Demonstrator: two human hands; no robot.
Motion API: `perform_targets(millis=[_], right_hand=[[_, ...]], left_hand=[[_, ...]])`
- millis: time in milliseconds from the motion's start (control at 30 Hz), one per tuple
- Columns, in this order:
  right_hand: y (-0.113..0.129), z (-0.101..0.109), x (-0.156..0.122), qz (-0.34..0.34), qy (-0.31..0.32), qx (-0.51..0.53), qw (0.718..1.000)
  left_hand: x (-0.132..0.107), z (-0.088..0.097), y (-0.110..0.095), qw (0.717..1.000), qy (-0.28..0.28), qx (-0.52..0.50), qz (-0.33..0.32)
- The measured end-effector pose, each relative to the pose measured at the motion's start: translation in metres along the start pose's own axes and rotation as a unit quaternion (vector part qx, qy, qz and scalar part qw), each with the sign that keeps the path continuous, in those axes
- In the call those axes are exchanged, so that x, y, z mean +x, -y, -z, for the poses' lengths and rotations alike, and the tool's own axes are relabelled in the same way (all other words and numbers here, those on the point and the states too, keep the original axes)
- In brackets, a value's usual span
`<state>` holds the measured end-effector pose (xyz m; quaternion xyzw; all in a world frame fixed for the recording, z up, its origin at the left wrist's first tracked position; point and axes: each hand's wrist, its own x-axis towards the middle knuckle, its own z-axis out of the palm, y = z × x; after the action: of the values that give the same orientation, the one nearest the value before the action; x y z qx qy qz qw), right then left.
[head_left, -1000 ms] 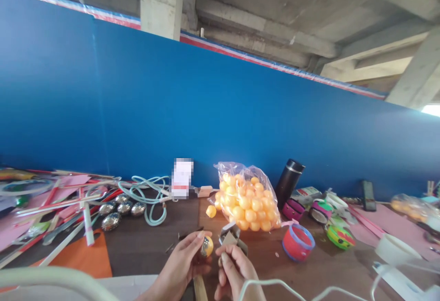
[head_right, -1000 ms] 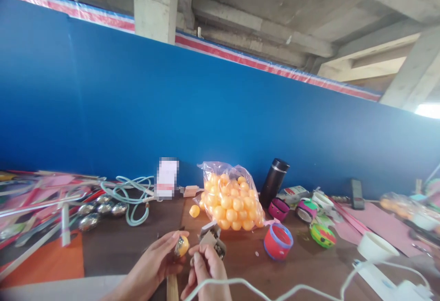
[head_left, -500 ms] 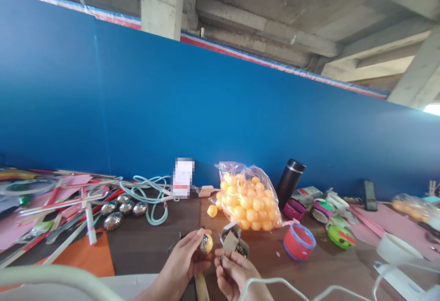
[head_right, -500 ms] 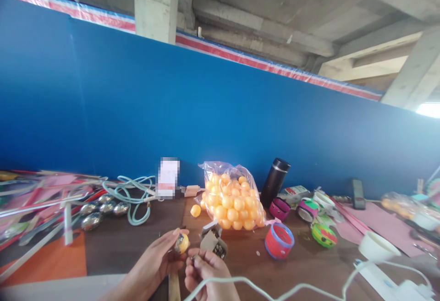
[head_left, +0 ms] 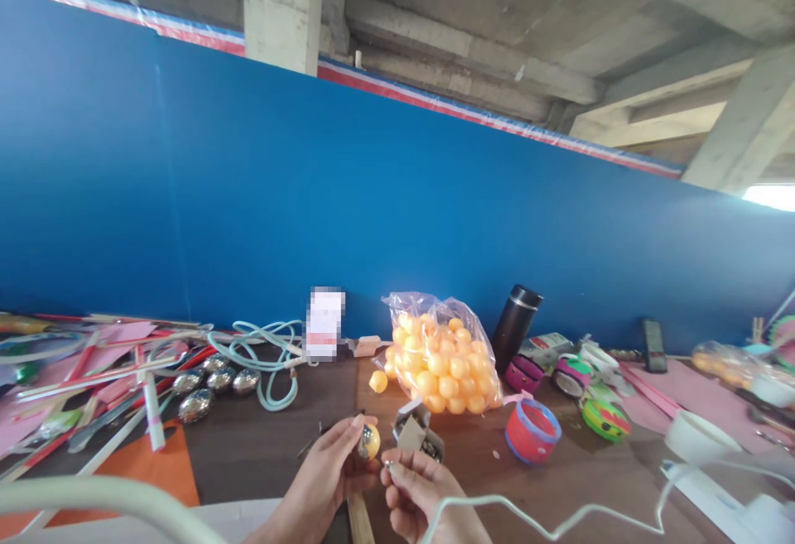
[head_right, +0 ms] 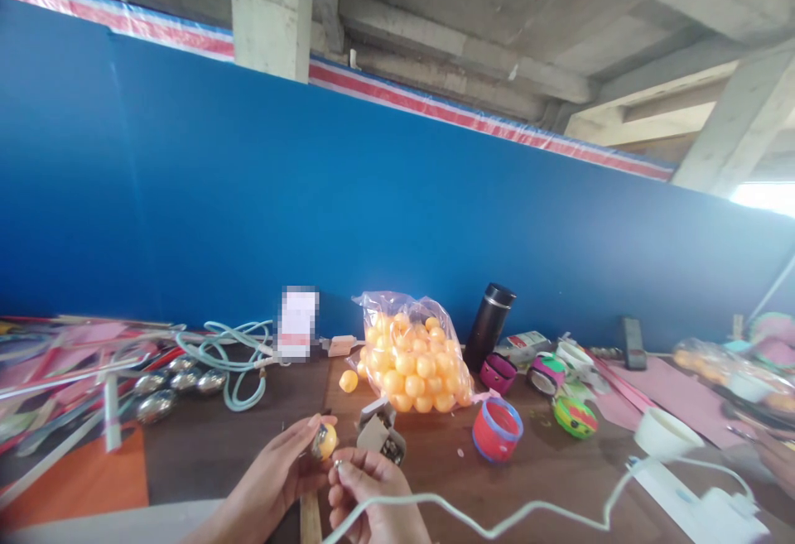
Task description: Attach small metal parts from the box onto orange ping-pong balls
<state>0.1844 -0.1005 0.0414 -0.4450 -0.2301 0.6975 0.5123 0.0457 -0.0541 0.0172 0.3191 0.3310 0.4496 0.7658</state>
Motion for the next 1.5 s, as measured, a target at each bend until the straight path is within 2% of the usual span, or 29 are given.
perform_targets(millis=[200,400,967,1100,1500], right_hand=[[-0.0005,0.0017,-0.0006,0.004,0.001,-0.012,1.000],[-0.0008,0.0000,-0.0056,0.000,0.003,0.005,1.000],[-0.0043,-0.0018,-0.0035,0.018,0.021,0.026,0.999],[-0.0043,-0.0023,-0.0037,0.008,0.033,0.009,0.999],[-0.0075,-0.0006,0.0009,0.017,0.016,-0.030,0.999]], left_hand=[[-0.0013,-0.0024,-0.0017,1.000,-0.008,0.012,0.002],[-0.0041,-0.0051,-0.0020,1.000,0.018,0.009,0.002],[-0.0065,-0.0069,-0.0012,1.000,0.028,-0.001,-0.007],[-0.0079,-0.0083,-0.0019,1.000,0.024,0.006,0.002],[-0.0046,-0.0067,-0.0015,1.000,0.016,0.024,0.004]])
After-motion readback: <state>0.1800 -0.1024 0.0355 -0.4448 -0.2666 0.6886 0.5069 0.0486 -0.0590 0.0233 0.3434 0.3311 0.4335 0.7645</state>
